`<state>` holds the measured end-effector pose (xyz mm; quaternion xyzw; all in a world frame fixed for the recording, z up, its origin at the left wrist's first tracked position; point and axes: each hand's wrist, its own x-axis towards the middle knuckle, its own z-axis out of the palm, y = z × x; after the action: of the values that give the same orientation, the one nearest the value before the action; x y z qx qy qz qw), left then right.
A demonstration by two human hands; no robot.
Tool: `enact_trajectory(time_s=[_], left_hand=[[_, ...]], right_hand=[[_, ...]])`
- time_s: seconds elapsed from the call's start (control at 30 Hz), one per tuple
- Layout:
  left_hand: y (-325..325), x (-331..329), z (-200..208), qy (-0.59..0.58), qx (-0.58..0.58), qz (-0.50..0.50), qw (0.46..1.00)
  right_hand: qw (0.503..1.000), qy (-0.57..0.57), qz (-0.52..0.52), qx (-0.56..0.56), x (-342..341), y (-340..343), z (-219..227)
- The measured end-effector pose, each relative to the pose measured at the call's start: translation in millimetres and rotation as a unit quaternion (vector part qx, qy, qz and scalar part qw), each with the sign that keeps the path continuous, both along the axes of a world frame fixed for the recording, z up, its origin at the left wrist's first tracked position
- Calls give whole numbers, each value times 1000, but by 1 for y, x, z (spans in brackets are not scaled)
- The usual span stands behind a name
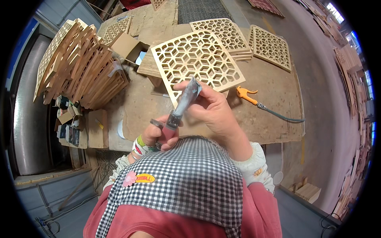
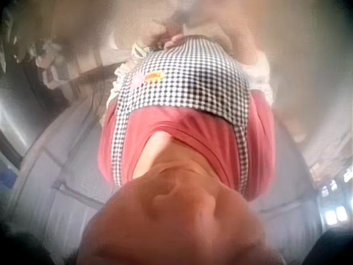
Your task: The person applies adhesive and cleans wooden lattice panels using an applicator and a cloth at a workbench.
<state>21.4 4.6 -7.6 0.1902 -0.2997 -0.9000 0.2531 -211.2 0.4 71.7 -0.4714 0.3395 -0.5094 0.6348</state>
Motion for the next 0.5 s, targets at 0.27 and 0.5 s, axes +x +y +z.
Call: enact_trajectory(time_s=[0.27, 0.5], left_hand=[[0, -3, -1, -66, -35, 51, 996], [0, -3, -7, -74, -4, 60, 995]], right_hand=[[995, 18, -78, 55, 14, 11, 3], [986, 25, -149, 67, 17, 16, -5]])
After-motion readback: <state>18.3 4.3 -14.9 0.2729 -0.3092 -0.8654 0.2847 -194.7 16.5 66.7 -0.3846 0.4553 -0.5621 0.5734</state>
